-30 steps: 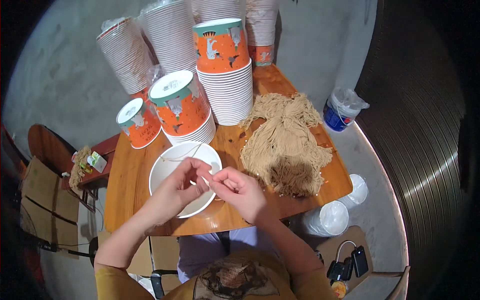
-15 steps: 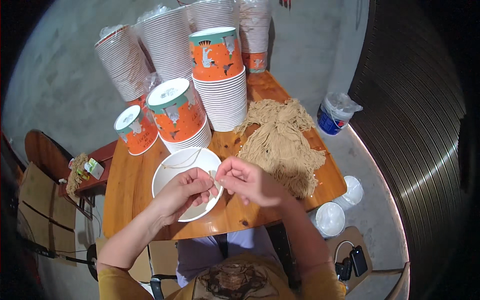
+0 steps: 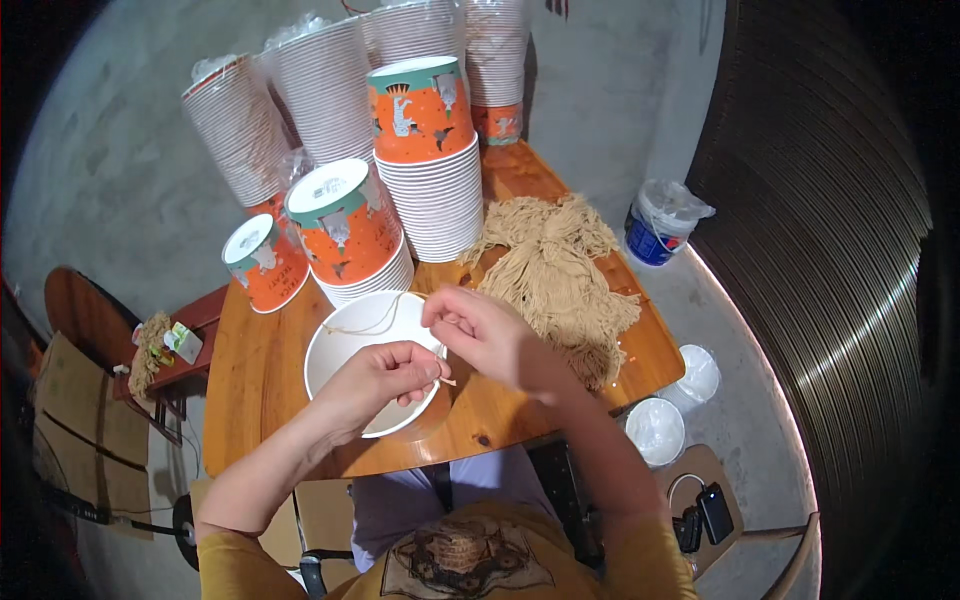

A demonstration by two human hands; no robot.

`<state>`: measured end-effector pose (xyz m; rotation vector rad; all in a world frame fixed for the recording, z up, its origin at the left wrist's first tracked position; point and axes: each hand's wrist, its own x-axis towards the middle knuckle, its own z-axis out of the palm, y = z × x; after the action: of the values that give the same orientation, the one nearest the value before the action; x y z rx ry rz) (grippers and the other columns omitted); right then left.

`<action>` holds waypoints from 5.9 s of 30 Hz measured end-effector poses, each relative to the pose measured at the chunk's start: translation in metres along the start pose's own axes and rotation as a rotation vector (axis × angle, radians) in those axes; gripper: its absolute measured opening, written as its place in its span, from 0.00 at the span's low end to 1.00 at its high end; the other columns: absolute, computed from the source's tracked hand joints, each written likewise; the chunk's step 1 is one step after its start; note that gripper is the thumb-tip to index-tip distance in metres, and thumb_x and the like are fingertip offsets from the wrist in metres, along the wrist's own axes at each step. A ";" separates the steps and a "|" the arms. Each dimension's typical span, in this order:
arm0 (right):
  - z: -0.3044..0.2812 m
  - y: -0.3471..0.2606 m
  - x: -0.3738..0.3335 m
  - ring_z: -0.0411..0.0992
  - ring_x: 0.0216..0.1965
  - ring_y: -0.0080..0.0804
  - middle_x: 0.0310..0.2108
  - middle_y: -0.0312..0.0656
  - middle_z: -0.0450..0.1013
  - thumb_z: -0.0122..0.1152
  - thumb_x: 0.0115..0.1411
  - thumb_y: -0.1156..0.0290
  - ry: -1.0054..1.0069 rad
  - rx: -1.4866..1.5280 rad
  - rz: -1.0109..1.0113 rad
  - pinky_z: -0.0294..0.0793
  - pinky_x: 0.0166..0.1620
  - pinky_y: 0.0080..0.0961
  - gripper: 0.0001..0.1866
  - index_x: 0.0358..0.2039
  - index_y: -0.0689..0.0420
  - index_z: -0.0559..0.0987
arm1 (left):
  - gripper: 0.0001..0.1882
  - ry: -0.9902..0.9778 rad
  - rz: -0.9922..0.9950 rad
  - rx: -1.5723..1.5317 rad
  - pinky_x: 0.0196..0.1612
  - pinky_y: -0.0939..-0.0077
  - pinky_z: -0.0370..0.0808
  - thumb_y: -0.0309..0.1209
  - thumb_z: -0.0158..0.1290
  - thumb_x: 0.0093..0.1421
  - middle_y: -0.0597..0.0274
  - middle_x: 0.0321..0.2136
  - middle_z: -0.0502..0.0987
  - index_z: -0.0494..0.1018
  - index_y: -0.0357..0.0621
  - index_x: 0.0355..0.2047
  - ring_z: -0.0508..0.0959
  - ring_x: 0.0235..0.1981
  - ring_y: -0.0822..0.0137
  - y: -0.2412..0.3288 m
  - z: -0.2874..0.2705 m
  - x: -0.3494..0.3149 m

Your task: Tying bundles of decorative fiber with white string and placing them into paper bowls.

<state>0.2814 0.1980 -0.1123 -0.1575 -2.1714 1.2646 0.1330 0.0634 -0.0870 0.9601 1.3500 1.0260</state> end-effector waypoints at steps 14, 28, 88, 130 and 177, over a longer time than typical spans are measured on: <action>0.039 -0.013 -0.053 0.62 0.20 0.17 0.23 0.33 0.65 0.64 0.56 0.75 0.390 -0.157 0.021 0.63 0.25 0.17 0.05 0.30 0.59 0.75 | 0.08 0.021 0.006 -0.091 0.29 0.89 0.66 0.32 0.54 0.63 0.72 0.27 0.74 0.76 0.39 0.36 0.70 0.26 0.83 -0.003 0.001 0.015; 0.045 -0.009 -0.057 0.69 0.24 0.29 0.26 0.39 0.69 0.61 0.55 0.77 0.543 -0.313 -0.056 0.68 0.27 0.25 0.04 0.30 0.59 0.75 | 0.08 -0.014 -0.013 -0.141 0.30 0.88 0.67 0.30 0.54 0.63 0.69 0.28 0.75 0.75 0.37 0.37 0.71 0.27 0.81 -0.001 0.003 0.017; 0.027 -0.003 -0.066 0.66 0.24 0.16 0.26 0.33 0.68 0.68 0.48 0.78 0.521 -0.090 0.073 0.67 0.27 0.15 0.13 0.32 0.56 0.73 | 0.07 -0.079 -0.076 -0.186 0.33 0.87 0.73 0.28 0.53 0.63 0.68 0.31 0.75 0.74 0.39 0.39 0.73 0.27 0.80 0.009 0.013 0.028; 0.026 0.004 -0.055 0.60 0.17 0.10 0.18 0.29 0.69 0.64 0.53 0.79 0.554 -0.191 0.051 0.59 0.20 0.14 0.08 0.33 0.60 0.76 | 0.07 0.018 0.405 0.405 0.36 0.81 0.74 0.22 0.48 0.64 0.62 0.35 0.69 0.67 0.37 0.43 0.74 0.32 0.73 0.007 0.025 0.024; 0.040 0.009 -0.061 0.62 0.20 0.09 0.21 0.28 0.68 0.61 0.57 0.78 0.581 0.132 0.230 0.61 0.23 0.12 0.05 0.32 0.60 0.73 | 0.07 0.058 0.301 0.082 0.39 0.87 0.66 0.20 0.53 0.60 0.73 0.30 0.69 0.68 0.44 0.36 0.67 0.33 0.82 0.001 0.025 0.033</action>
<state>0.3061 0.1488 -0.1607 -0.6500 -1.5985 1.2822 0.1565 0.0959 -0.0953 1.2305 1.3286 1.2393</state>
